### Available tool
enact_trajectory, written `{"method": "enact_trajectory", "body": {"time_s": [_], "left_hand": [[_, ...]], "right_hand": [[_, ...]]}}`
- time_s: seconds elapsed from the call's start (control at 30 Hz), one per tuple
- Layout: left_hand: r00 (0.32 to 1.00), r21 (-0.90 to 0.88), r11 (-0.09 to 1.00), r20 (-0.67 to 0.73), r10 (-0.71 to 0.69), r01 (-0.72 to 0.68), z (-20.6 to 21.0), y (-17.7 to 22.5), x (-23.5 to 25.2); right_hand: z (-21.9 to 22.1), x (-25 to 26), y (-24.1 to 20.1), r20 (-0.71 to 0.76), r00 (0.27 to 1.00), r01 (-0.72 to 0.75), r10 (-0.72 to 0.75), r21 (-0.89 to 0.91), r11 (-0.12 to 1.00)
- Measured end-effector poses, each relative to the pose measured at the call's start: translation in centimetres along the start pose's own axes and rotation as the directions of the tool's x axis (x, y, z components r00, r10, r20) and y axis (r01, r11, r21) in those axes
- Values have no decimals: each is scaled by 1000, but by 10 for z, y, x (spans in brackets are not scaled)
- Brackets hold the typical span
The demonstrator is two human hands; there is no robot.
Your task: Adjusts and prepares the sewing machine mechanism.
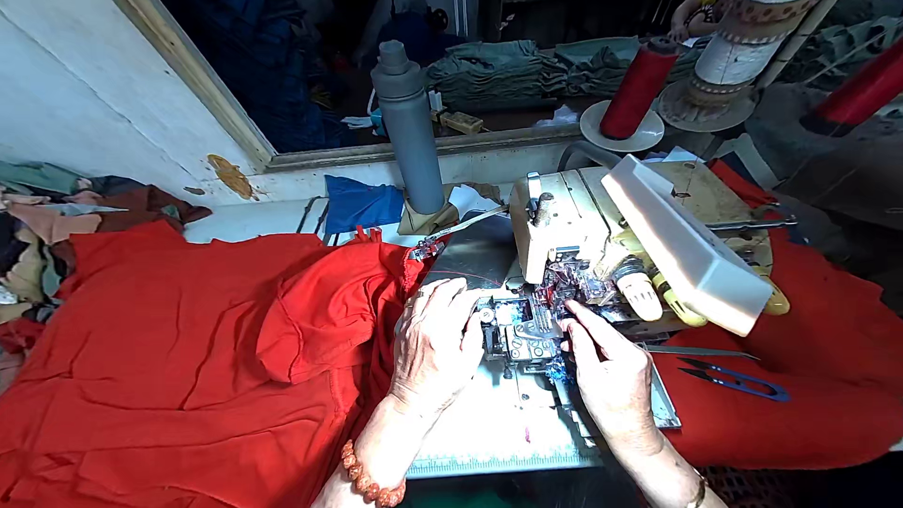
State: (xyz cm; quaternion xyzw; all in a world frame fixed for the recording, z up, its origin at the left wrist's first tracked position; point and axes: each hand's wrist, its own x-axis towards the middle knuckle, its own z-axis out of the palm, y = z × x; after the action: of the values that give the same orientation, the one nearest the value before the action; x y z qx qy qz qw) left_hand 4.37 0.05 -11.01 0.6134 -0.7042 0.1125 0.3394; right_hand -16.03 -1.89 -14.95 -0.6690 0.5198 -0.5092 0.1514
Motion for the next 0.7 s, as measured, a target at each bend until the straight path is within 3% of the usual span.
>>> {"method": "enact_trajectory", "body": {"time_s": [0.37,0.7], "left_hand": [[1000,1,1000,-8,17,-17,-2,1,-1],[999,2,1000,-24,26,-26,-2,1,-1]], "right_hand": [[5,10,15,-146,952,233,-269,-224,946],[17,14,17,-202,939,233,-279,-226,946]]}}
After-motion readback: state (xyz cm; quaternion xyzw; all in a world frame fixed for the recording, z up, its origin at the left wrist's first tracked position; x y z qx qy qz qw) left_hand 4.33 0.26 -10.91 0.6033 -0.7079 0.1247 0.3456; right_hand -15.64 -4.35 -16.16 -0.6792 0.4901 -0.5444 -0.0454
